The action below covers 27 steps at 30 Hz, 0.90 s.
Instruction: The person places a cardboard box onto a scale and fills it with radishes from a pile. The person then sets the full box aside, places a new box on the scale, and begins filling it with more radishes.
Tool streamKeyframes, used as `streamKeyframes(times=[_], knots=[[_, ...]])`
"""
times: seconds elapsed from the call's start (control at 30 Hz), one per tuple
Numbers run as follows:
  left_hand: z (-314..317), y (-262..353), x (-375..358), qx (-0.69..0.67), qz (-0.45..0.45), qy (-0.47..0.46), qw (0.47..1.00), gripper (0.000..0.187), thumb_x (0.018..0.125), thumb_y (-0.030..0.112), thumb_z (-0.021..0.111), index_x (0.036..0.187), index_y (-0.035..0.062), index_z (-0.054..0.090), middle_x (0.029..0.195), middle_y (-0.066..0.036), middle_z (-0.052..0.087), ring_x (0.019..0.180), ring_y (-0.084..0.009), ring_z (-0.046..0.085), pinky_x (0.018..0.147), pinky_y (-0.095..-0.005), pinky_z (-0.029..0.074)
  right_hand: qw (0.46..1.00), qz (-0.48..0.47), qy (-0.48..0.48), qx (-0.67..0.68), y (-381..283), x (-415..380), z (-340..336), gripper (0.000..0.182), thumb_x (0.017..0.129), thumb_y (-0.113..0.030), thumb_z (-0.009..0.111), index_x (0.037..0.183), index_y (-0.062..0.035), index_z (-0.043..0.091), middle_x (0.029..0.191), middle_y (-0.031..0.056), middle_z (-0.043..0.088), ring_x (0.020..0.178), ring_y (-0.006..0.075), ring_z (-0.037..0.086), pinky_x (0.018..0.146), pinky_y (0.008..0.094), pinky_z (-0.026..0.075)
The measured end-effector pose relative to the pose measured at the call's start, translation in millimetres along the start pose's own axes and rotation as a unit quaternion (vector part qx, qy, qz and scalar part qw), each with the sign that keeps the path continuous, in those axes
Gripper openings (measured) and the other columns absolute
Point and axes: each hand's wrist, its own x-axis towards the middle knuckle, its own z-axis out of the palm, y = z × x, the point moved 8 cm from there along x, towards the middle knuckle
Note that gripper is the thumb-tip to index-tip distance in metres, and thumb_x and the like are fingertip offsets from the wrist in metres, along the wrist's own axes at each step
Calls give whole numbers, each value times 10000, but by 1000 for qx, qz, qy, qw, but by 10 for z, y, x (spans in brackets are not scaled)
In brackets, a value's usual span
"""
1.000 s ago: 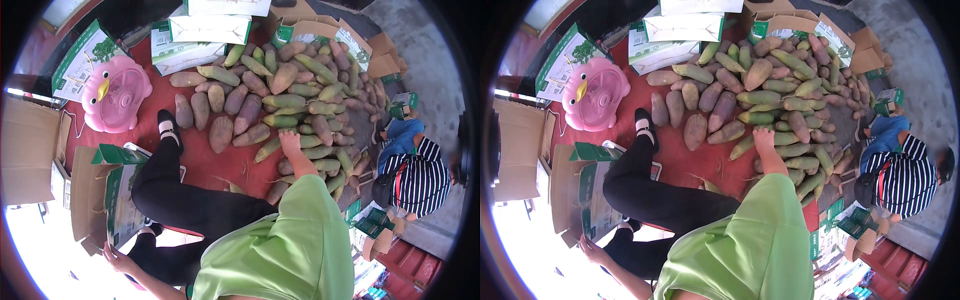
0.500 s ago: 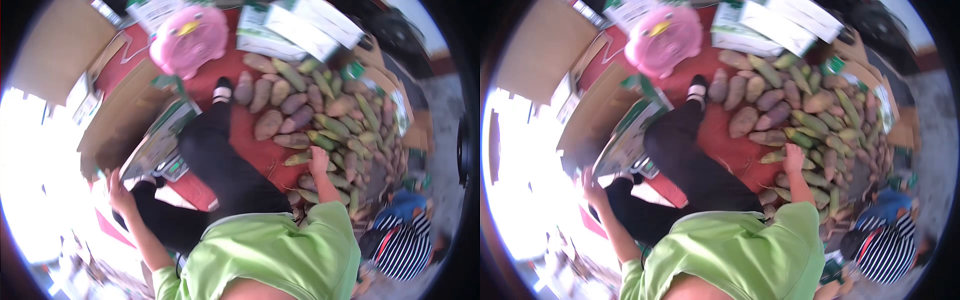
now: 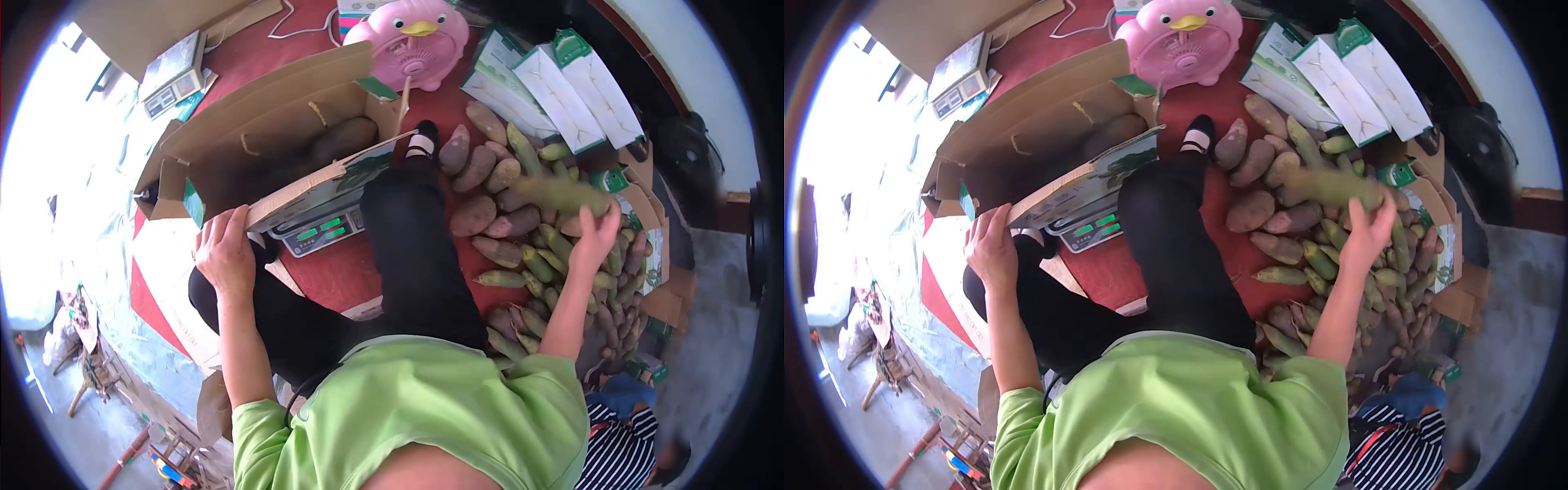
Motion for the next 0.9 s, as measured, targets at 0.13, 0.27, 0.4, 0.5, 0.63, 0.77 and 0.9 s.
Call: streamKeyframes(times=[0.13, 0.27, 0.4, 0.5, 0.63, 0.77, 0.9], knots=[[20, -9, 0, 5, -7, -7, 1000, 247, 741, 22, 569, 942, 133, 661, 906, 1, 636, 885, -201, 599, 781, -348, 440, 974, -125, -49, 180, -987, 301, 667, 497, 767, 87, 608, 1231, 28, 437, 1154, 114, 535, 1079, 203, 523, 975, 342, 388], [38, -37, -35, -4, 6, 3, 1000, 290, 729, -2, 537, 957, 125, 663, 933, -25, 643, 894, -225, 601, 791, -353, 446, 927, -142, -183, 296, -1701, 232, 1627, 415, 734, 66, 630, 1120, 7, 491, 1005, 103, 591, 949, 194, 587, 836, 321, 488], [97, -87, -72, -11, 1, -6, 1000, 319, 731, -11, 542, 991, 128, 662, 948, -35, 647, 891, -261, 607, 787, -365, 467, 947, -231, -198, 101, -1923, -199, 2386, 423, 666, -90, 731, 1039, -62, 532, 928, 56, 602, 857, 186, 593, 763, 313, 486], [109, -60, -55, -4, 11, -13, 1000, 235, 827, 29, 529, 1003, 117, 657, 966, -54, 641, 912, -278, 602, 774, -378, 471, 929, -224, -231, 181, -1582, -664, 3136, 435, 622, -137, 738, 1003, -65, 541, 947, 98, 556, 942, 266, 550, 810, 374, 436], [150, -118, -76, -13, 3, -19, 1000, 215, 860, 78, 533, 1039, 109, 648, 973, -65, 628, 919, -277, 600, 736, -376, 474, 877, -341, -335, -41, -1550, -1395, 3758, 408, 658, -238, 743, 1009, -94, 593, 958, 73, 574, 934, 252, 548, 769, 378, 434], [153, -107, -62, 8, -31, -37, 999, 211, 862, 95, 526, 1032, 113, 650, 970, -52, 628, 896, -258, 602, 729, -372, 475, 873, -333, -356, -18, -1603, -1525, 3620, 292, 695, -233, 721, 941, -106, 629, 938, 30, 586, 921, 227, 552, 745, 367, 436], [143, -135, -55, 8, -8, -25, 1000, 220, 852, 102, 531, 1038, 119, 645, 968, -39, 630, 876, -247, 606, 721, -370, 476, 913, -305, -263, 69, -1461, -1120, 2892, 237, 723, -208, 709, 919, -108, 622, 905, 39, 597, 892, 243, 565, 748, 373, 448]])
